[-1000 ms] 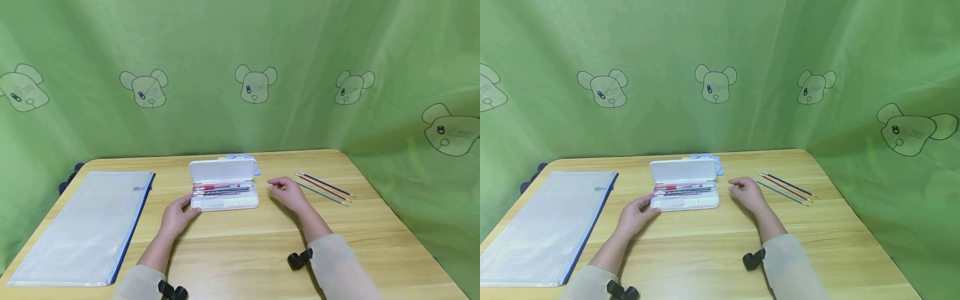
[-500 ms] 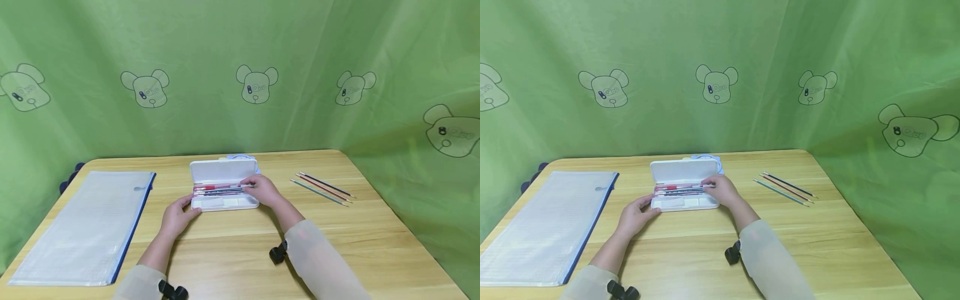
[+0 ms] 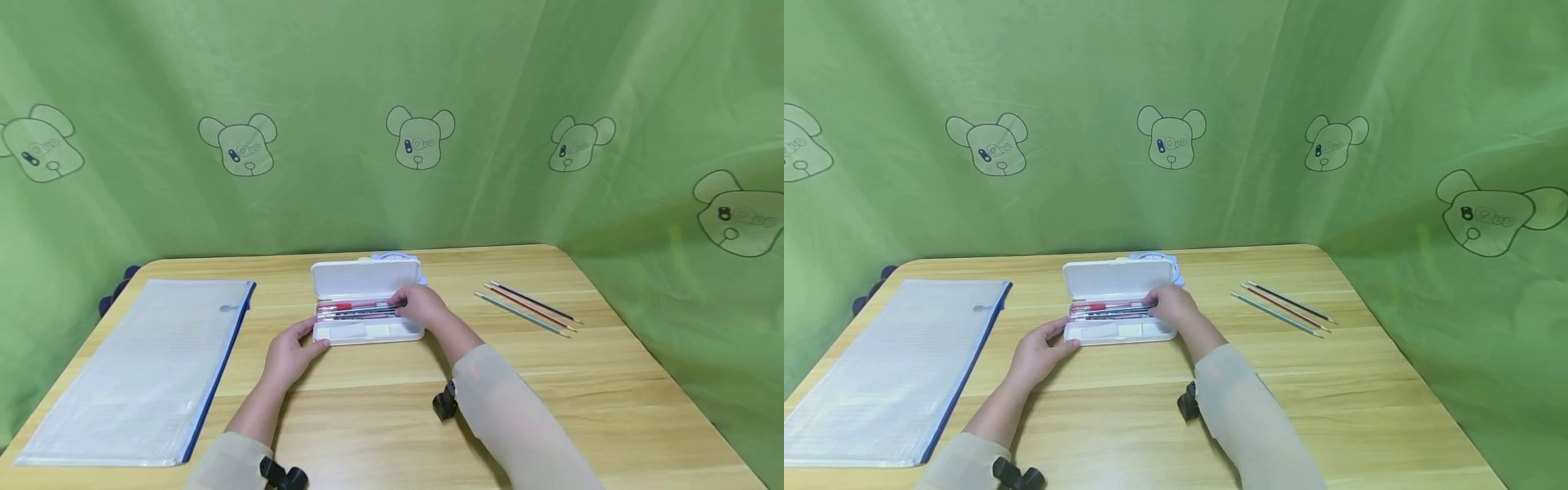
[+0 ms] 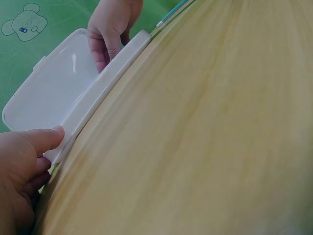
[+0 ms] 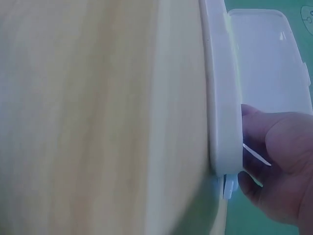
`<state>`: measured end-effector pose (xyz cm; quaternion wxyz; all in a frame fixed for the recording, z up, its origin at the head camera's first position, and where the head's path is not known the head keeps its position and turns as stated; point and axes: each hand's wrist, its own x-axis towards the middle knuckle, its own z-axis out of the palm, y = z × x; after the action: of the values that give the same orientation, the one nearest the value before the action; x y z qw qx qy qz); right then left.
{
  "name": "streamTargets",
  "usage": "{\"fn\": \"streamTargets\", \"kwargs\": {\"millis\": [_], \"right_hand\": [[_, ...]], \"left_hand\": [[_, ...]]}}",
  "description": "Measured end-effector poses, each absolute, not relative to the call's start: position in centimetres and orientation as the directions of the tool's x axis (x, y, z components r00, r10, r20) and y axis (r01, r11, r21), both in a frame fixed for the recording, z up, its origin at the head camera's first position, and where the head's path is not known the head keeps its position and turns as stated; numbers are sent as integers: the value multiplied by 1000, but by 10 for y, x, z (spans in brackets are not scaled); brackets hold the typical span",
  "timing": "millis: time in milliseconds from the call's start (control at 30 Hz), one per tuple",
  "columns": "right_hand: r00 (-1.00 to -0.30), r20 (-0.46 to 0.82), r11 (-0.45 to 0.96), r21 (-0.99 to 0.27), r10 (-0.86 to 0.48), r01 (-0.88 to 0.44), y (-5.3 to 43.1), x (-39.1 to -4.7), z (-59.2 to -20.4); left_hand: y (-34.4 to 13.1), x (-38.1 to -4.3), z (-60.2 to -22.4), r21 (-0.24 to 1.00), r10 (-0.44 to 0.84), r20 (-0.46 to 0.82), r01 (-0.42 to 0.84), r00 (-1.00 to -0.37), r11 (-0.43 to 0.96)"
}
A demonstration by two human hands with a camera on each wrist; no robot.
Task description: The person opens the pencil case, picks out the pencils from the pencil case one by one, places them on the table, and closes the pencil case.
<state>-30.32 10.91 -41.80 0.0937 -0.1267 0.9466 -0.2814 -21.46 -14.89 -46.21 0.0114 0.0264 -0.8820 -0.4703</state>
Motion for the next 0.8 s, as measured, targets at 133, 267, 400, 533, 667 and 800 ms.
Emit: {"fn": "streamTargets", "kwargs": {"millis": [133, 267, 400, 533, 667, 800], "right_hand": [[-949, -116, 833, -518, -294, -195, 106, -304, -415], [-948, -129, 853, -485, -291, -196, 105, -305, -415], [-946, -150, 859, -476, -289, -187, 104, -304, -416], [-942, -126, 855, -469, -312, -221, 106, -303, -419], [-938, -77, 849, -455, -339, -270, 107, -301, -422], [-933, -47, 848, -435, -357, -303, 107, -300, -425]], "left_hand": [[-149, -215, -462, 830, -56, -1, -32, -998, 558], [-149, -216, -461, 834, -56, 1, -30, -998, 551], [-148, -215, -461, 837, -57, -4, -35, -998, 546], [-149, -214, -461, 837, -56, -1, -32, -998, 546], [-149, -215, -462, 836, -56, 7, -24, -998, 548], [-150, -215, -464, 832, -56, 12, -21, -998, 554]]}}
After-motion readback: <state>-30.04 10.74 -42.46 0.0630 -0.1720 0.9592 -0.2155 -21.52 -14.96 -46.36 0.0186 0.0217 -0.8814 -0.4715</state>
